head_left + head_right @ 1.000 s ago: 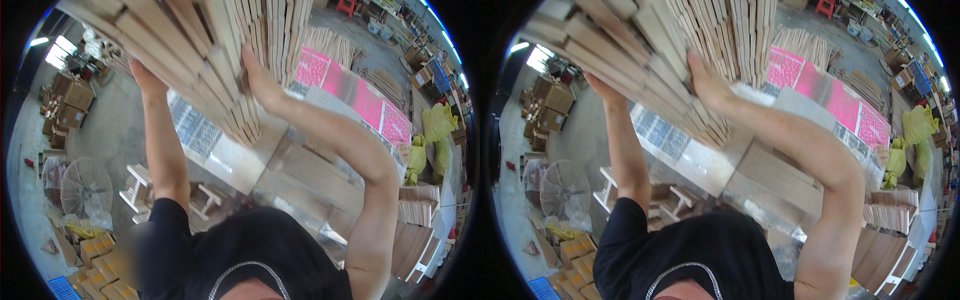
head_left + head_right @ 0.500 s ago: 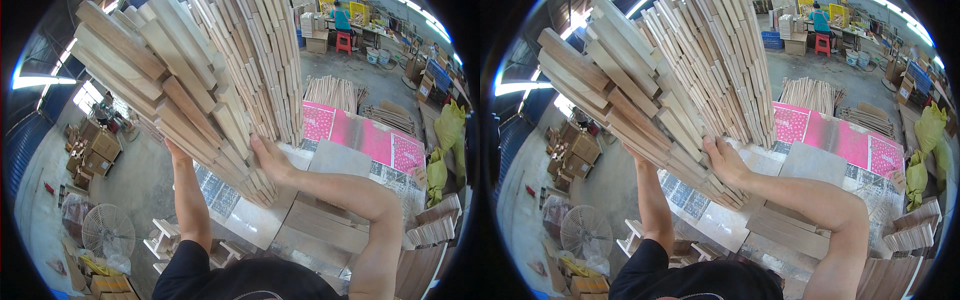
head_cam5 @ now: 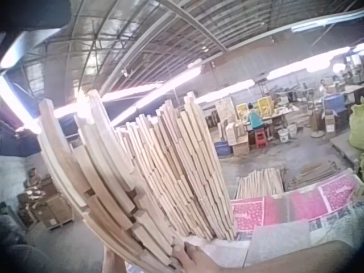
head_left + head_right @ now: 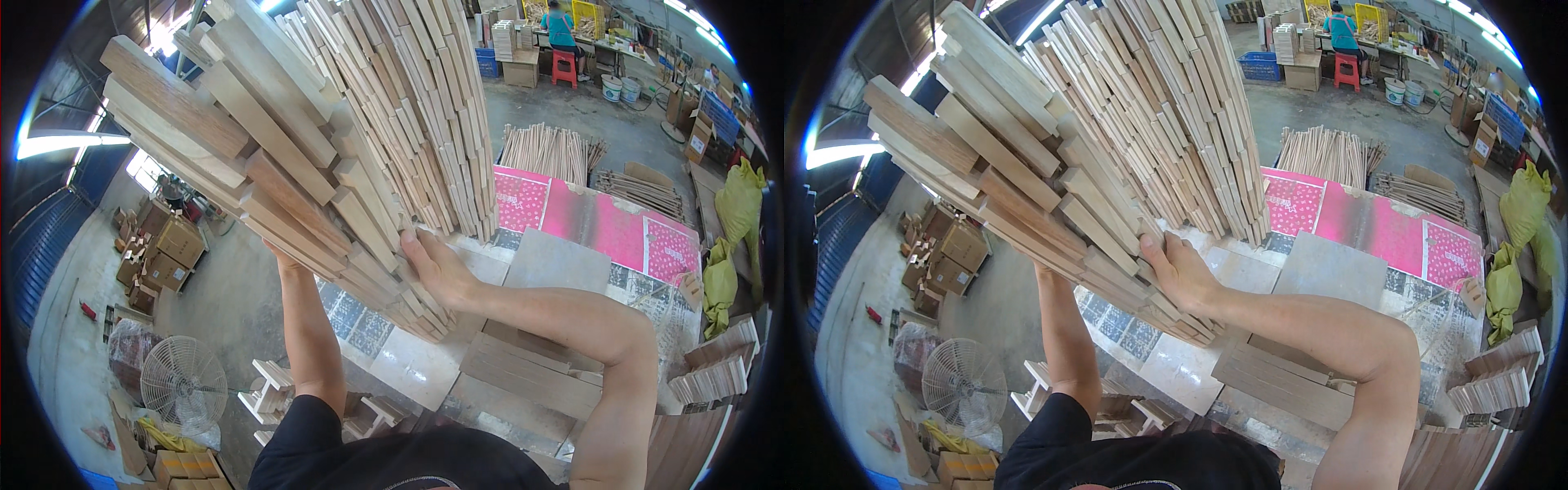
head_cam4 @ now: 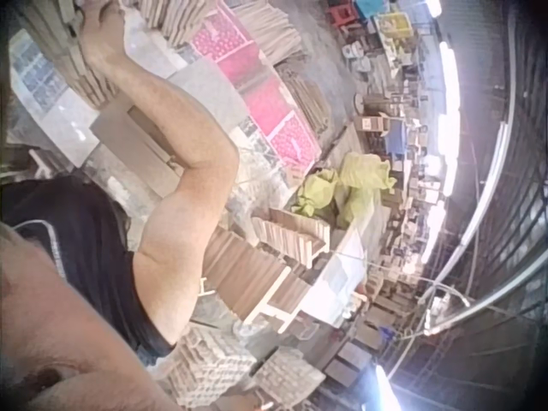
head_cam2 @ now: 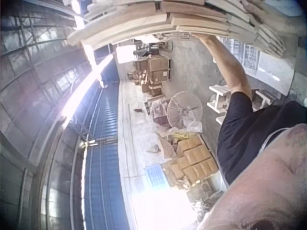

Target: The recorder is assembling small wooden H-shaped components and stacking them onto a larger vertical wood structure.

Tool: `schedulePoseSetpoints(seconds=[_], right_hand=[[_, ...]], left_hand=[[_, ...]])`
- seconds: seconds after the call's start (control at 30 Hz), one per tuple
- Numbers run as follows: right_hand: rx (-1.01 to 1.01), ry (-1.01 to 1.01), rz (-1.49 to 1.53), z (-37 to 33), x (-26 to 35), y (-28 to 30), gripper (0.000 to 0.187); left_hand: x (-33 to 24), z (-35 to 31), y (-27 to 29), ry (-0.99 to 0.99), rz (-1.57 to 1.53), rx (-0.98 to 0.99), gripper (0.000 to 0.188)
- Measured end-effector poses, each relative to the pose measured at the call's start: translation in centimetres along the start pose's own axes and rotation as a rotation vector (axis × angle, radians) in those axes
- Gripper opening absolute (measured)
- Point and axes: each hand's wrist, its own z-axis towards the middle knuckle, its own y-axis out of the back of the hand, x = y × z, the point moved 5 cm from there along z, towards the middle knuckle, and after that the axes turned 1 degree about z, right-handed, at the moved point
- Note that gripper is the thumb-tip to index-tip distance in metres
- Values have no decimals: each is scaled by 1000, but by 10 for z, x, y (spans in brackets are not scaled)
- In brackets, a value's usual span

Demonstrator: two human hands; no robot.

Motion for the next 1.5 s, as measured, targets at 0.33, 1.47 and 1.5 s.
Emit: schedulePoseSetpoints(seconds=[0.33,1.47,1.5], right_hand=[[-300,608,-71,37,117,91,30],[-186,815,-381,20,205,60,30],[-187,835,-371,24,208,61,30]], left_hand=[[-1,-1,-4,-1,-15,19,106],[24,-11,3,285,-241,230,98],[23,-12,3,282,-244,225,98]])
